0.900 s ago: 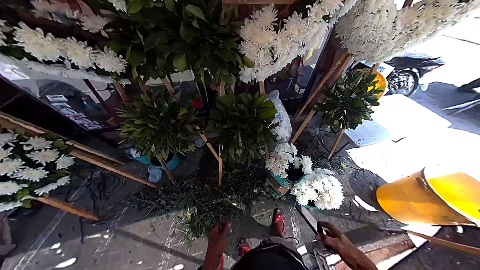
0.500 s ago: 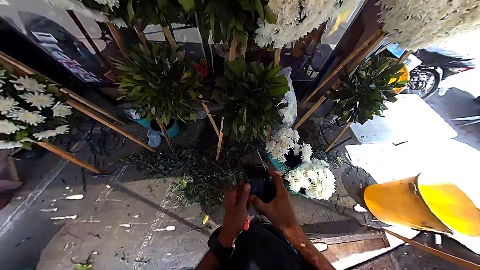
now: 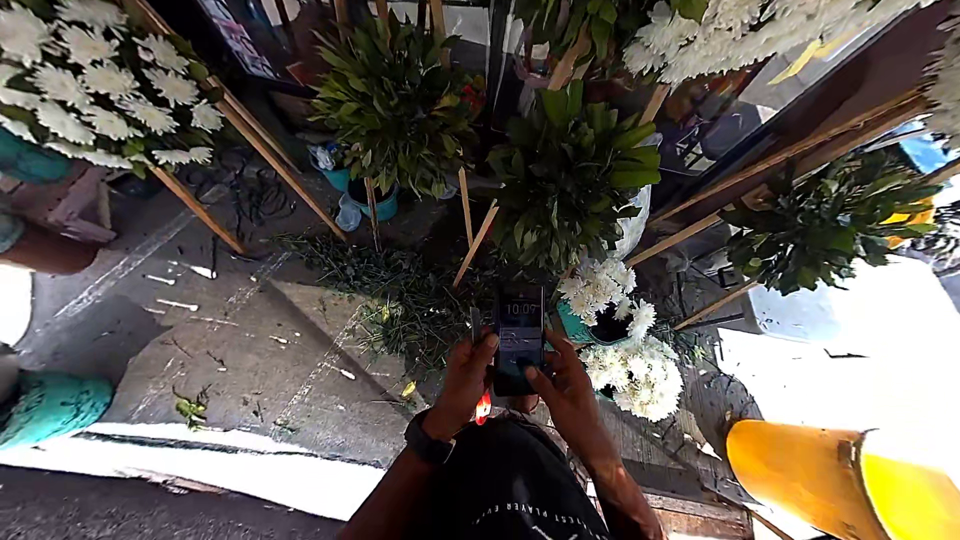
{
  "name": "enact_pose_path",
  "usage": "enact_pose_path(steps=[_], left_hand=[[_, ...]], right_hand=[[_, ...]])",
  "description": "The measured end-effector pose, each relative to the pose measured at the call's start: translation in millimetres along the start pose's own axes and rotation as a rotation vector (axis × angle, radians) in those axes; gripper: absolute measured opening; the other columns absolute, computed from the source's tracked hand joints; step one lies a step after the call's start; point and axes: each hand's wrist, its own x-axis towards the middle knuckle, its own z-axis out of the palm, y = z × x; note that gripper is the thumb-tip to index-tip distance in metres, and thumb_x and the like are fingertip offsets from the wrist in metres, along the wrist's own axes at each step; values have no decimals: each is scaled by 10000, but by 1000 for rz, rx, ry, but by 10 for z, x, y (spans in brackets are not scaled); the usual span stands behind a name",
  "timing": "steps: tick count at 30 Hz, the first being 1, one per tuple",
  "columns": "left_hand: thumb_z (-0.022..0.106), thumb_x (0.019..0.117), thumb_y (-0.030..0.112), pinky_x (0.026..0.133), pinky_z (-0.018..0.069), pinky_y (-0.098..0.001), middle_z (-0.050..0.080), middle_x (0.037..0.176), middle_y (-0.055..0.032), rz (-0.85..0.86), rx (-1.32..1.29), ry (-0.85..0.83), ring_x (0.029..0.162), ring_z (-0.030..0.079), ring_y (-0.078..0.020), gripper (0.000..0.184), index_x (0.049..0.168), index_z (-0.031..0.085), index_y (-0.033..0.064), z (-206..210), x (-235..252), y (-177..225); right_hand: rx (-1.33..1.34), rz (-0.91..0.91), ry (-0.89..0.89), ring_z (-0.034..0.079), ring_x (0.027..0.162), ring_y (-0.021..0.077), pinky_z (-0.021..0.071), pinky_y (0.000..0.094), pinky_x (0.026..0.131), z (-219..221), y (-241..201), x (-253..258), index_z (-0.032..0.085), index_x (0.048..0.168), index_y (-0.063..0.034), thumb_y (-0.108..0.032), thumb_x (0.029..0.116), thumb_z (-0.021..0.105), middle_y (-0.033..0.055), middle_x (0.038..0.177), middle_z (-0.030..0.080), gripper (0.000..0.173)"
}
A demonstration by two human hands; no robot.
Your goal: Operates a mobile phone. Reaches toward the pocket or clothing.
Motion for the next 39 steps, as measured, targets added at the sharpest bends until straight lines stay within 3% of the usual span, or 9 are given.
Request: enact_pose_path(steps=[9, 15, 19, 24, 27, 30, 33, 39], left_hand=[[472, 1084, 194, 631, 598, -286, 735, 969, -78, -20, -46, -21, 769, 706, -138, 261, 1215, 612, 17, -27, 67, 2], [481, 1079, 190, 534, 540, -240, 716, 904, -57, -30, -43, -5, 641, 642, -99, 239, 1188, 626, 35, -29, 74, -10], [481, 1076, 196, 553, 569, -256, 734, 925, -70, -50, -22, 19, 677, 680, -116, 258, 1191, 636, 25, -17, 69, 13], [482, 1073, 197, 491, 512, -219, 718, 871, -54, -45, -30, 17, 586, 615, -79, 254, 1182, 643, 34, -15, 53, 5], [476, 1079, 202, 553, 567, -254, 730, 908, -72, -69, -47, -1, 657, 669, -110, 266, 1199, 632, 24, -17, 41, 25], [480, 1074, 200, 534, 546, -241, 704, 833, -36, -80, -46, 20, 613, 634, -86, 247, 1179, 638, 43, -4, 25, 22], [460, 1083, 187, 683, 623, -314, 742, 949, -74, -76, -66, -9, 788, 723, -145, 255, 1209, 615, 28, -21, -1, 9], [474, 1072, 166, 698, 624, -326, 737, 963, -83, -64, -74, -28, 810, 723, -155, 245, 1212, 608, 15, -43, -54, -38]], right_hand=[[54, 47, 39, 732, 920, 279, 655, 412, 768, 34, 16, 35, 313, 1548, 17, -38, 848, 806, 174, 1110, 709, 857], [44, 53, 56, 730, 930, 280, 653, 415, 787, 38, 32, 56, 326, 1543, 1, -19, 837, 811, 169, 1109, 709, 857], [7, 91, 70, 731, 916, 256, 653, 395, 777, 43, 11, 55, 343, 1544, -20, -33, 836, 814, 145, 1088, 710, 851], [12, 93, 68, 731, 924, 253, 650, 395, 795, 41, 14, 39, 340, 1549, -30, -33, 838, 813, 144, 1098, 712, 854], [20, 75, 65, 724, 919, 245, 642, 389, 787, 45, 9, 15, 334, 1545, -12, -87, 881, 782, 142, 1084, 709, 804], [35, 82, 74, 720, 963, 255, 635, 396, 809, 39, 10, -4, 349, 1539, -6, -119, 906, 734, 151, 1117, 702, 750], [25, 76, 109, 706, 976, 250, 629, 384, 804, 31, 25, -20, 411, 1493, 7, -140, 905, 727, 144, 1170, 683, 683], [1, 54, 131, 705, 965, 213, 620, 355, 807, 11, 5, 47, 465, 1448, 36, -140, 931, 693, 127, 1150, 694, 591]])
